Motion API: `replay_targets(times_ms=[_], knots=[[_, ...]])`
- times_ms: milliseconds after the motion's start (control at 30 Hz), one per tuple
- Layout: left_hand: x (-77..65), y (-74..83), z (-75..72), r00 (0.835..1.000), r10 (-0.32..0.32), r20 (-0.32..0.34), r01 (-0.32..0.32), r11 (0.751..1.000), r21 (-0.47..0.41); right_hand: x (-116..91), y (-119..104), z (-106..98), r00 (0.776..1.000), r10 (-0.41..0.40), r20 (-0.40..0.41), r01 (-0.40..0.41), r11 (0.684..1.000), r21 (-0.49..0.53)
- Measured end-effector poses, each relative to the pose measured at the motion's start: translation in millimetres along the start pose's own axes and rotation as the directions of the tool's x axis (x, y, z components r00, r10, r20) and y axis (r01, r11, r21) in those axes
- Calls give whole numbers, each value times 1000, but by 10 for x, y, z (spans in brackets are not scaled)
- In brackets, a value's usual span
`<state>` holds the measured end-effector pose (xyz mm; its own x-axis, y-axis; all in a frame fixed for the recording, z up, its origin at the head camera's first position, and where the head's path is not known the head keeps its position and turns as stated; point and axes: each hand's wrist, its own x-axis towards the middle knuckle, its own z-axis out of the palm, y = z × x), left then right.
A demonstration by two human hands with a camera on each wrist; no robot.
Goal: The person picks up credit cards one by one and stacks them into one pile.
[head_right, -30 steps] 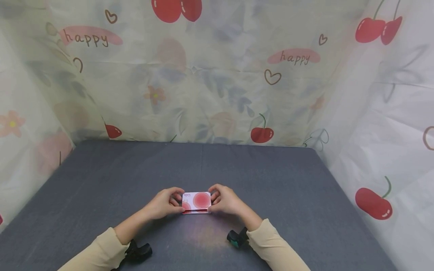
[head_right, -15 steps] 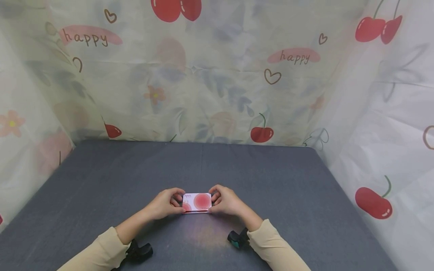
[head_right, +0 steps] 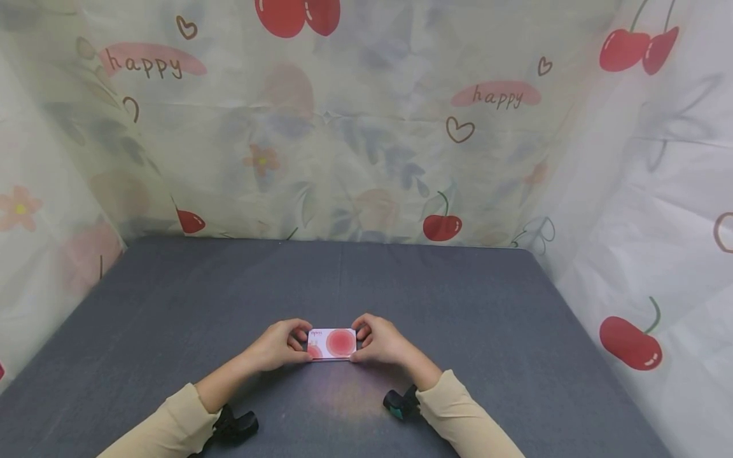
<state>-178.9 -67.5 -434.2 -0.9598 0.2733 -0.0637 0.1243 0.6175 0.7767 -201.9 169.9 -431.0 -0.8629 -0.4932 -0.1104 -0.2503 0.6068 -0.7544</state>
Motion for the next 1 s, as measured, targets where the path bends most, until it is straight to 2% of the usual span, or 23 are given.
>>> replay_targets(times_ms=[500,1000], knots=[[-9,13,-5,1000,-10,5,10,1000,5,10,6,10,1000,3,0,-3,1000,-18],[-13,0,4,1000,11,15,-11,1000,27,14,16,14,1000,8,1,-8,1000,-9]])
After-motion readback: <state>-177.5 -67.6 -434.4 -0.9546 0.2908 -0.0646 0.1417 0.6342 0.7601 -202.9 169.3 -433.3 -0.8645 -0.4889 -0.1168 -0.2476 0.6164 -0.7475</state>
